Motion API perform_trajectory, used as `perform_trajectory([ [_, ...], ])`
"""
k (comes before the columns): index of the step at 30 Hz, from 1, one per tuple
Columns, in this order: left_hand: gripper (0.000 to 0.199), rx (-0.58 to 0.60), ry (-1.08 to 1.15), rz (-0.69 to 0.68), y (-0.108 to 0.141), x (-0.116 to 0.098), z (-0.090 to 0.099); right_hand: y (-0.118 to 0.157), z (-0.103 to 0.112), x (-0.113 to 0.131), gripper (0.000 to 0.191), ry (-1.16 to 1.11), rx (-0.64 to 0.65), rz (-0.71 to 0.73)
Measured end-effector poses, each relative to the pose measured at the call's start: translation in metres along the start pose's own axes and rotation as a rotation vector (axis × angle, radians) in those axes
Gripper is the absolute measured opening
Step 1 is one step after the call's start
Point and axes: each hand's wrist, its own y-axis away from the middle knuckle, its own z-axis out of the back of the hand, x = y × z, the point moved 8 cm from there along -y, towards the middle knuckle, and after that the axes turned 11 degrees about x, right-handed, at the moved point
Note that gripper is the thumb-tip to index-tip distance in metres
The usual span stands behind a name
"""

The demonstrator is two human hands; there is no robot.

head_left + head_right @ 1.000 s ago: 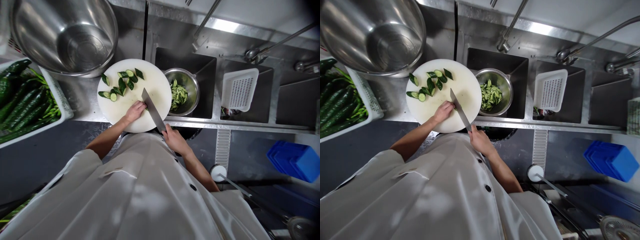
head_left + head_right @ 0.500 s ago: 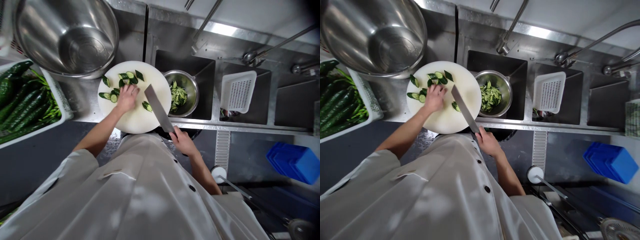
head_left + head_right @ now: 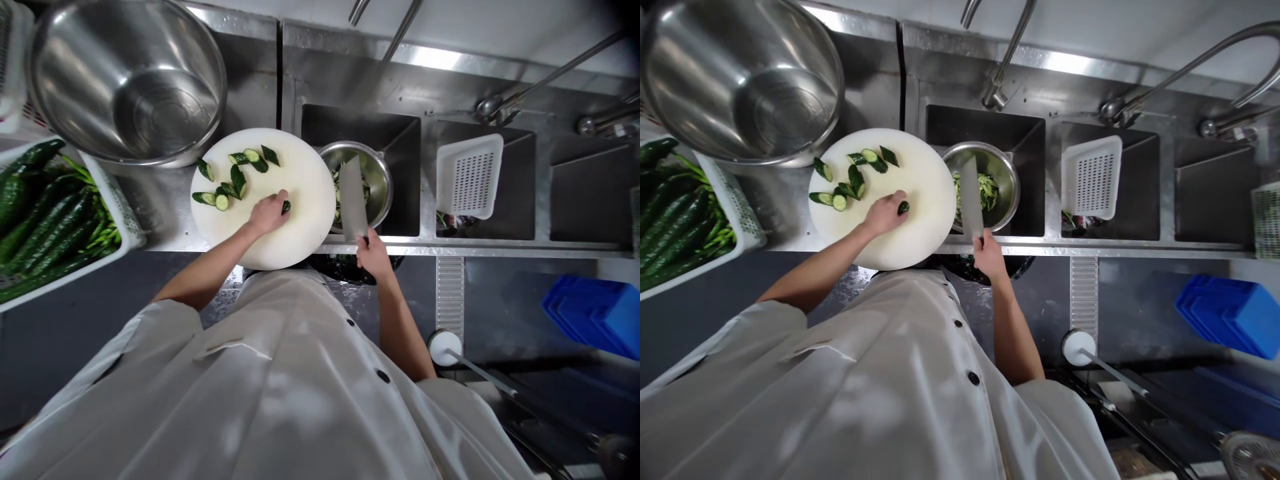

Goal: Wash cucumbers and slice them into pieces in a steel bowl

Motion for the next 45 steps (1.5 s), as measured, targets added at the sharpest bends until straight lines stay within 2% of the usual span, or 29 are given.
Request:
perform_trajectory([
  [2,0.044,-0.086,0.105,0.108,0.009,0.004,-0.008,0.011,0.010,-0.002,0.045,0.065,-0.033,-0.060],
  [4,0.041,-0.198,0.153,0.157,0.022,0.010,-0.005,0.026,0.008,0.007,0.043,0.136,-0.051,-0.039],
  [5,0.036,-0.250,0.155,0.139,0.028,0.012,-0.001,0.033,0.002,0.015,0.042,0.187,-0.040,-0.007],
  [7,0.025,-0.301,0.118,0.016,0.040,0.010,0.009,0.045,-0.015,0.029,0.042,0.254,0.019,0.057],
  [10,0.025,-0.204,0.014,-0.275,0.050,-0.007,0.009,0.054,-0.043,0.045,0.043,0.302,0.159,0.097],
  [13,0.030,-0.113,-0.043,-0.390,0.049,-0.012,0.001,0.053,-0.056,0.055,0.044,0.359,0.214,0.095],
  [19,0.033,-0.141,0.031,-0.369,0.036,-0.003,-0.001,0.046,-0.056,0.070,0.045,0.410,0.209,0.097],
  [27,0.030,-0.167,0.028,-0.357,0.030,0.000,-0.011,0.071,-0.037,0.084,0.040,0.481,0.257,0.074],
  [33,0.031,-0.158,0.002,-0.379,0.029,-0.003,-0.009,0.053,-0.040,0.101,0.036,0.462,0.256,0.102],
  [45,0.030,-0.153,0.025,-0.384,0.031,0.001,-0.011,0.051,-0.040,0.105,0.038,0.452,0.261,0.108],
])
